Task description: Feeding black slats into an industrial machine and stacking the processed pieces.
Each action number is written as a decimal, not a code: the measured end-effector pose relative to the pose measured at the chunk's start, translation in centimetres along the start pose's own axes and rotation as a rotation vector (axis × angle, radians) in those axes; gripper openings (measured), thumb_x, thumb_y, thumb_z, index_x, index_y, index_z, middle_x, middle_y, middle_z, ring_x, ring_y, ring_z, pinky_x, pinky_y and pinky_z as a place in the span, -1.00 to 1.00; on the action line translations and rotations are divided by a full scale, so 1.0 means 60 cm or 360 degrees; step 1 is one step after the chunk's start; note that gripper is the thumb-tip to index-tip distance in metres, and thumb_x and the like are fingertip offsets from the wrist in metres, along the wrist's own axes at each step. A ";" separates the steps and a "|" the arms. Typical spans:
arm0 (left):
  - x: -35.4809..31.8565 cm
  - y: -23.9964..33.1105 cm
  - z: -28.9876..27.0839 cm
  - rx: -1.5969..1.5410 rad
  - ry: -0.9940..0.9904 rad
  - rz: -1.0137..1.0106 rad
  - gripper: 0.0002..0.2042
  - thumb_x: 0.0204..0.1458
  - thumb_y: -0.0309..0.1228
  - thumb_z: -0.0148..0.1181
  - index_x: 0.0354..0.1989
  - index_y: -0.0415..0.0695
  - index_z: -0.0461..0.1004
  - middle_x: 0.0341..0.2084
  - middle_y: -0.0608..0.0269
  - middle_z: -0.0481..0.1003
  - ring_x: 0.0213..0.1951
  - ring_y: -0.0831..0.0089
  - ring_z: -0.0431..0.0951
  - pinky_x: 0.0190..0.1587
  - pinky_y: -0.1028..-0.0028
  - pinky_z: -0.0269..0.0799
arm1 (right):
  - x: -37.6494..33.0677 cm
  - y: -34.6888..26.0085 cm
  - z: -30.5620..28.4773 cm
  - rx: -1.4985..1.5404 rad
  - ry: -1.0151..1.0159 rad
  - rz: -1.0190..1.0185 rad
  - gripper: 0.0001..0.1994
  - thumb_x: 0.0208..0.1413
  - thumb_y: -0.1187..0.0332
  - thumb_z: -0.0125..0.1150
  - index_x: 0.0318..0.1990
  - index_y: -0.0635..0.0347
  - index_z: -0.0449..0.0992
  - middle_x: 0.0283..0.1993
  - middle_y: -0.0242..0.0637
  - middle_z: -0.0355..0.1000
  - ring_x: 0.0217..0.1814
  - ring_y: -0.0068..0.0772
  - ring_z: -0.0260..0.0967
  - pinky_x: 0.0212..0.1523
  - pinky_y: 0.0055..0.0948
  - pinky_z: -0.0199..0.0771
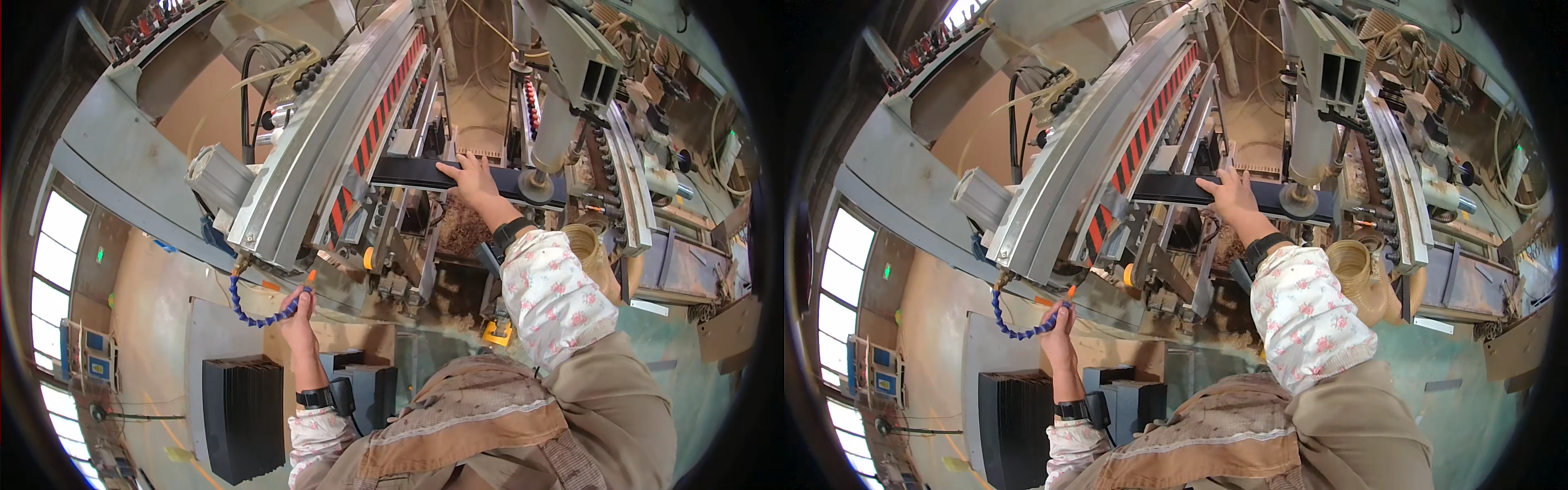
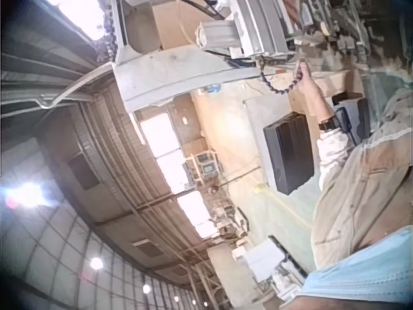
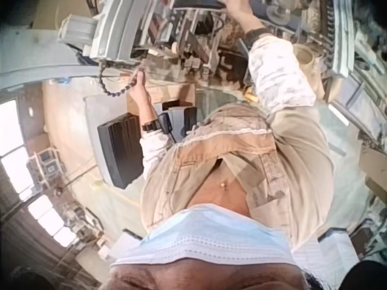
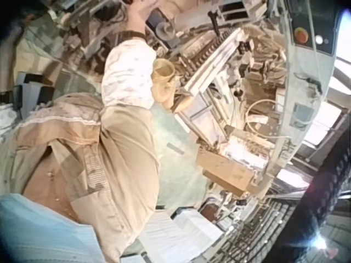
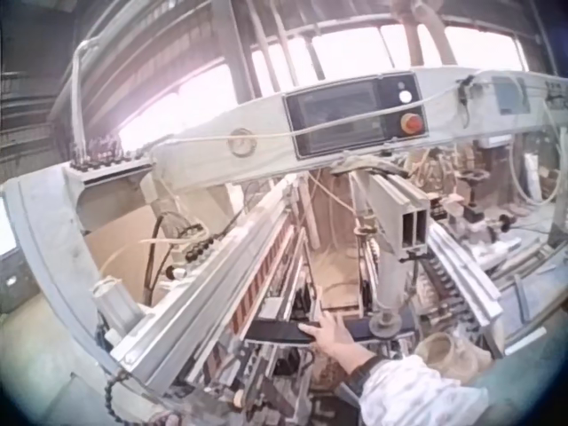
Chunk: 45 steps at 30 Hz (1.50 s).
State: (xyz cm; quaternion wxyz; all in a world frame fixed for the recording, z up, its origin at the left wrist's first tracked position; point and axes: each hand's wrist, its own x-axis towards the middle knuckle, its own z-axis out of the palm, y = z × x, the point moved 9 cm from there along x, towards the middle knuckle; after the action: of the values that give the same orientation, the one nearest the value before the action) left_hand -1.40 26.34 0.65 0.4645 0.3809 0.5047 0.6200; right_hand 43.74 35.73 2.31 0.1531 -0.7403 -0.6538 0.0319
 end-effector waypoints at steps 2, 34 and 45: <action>-0.001 0.005 0.004 -0.0022 0.0048 0.0024 -0.75 0.09 -0.55 0.18 -0.07 -0.39 0.42 -0.16 0.02 0.47 -0.12 0.30 0.54 -0.05 0.44 0.52 | -0.001 -0.004 -0.004 0.0001 0.0035 -0.0033 -0.37 -0.06 0.23 0.35 0.23 -0.45 0.31 0.31 -0.25 0.13 0.45 -0.14 -0.12 0.42 0.01 -0.20; -0.149 -0.485 -0.603 0.1871 -0.1098 -0.0854 -0.20 -0.40 -0.03 0.52 -0.02 -0.37 0.38 -0.10 -0.22 0.47 0.01 -0.06 0.45 0.05 0.21 0.35 | 0.024 -0.007 0.019 0.0202 -0.0097 -0.0445 -0.33 -0.10 0.60 0.17 0.29 0.13 0.25 0.31 -0.12 0.21 0.38 -0.15 0.09 0.37 -0.34 -0.03; -0.113 -0.347 -0.619 0.1864 -0.0697 -0.0742 0.05 -0.46 -0.16 0.51 0.27 -0.24 0.03 -0.09 -0.28 0.45 -0.02 -0.17 0.45 0.01 0.13 0.39 | 0.028 0.010 0.020 -0.0015 -0.0006 -0.0312 -0.28 -0.17 0.42 0.40 0.25 -0.17 0.31 0.30 -0.04 0.20 0.34 0.00 0.14 0.31 -0.24 0.11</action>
State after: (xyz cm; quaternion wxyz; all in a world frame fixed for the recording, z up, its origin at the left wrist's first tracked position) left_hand -30.48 10.94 -27.20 0.3946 0.5683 0.7212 0.0350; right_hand 44.24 37.57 1.27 0.1507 -0.6735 -0.7235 0.0151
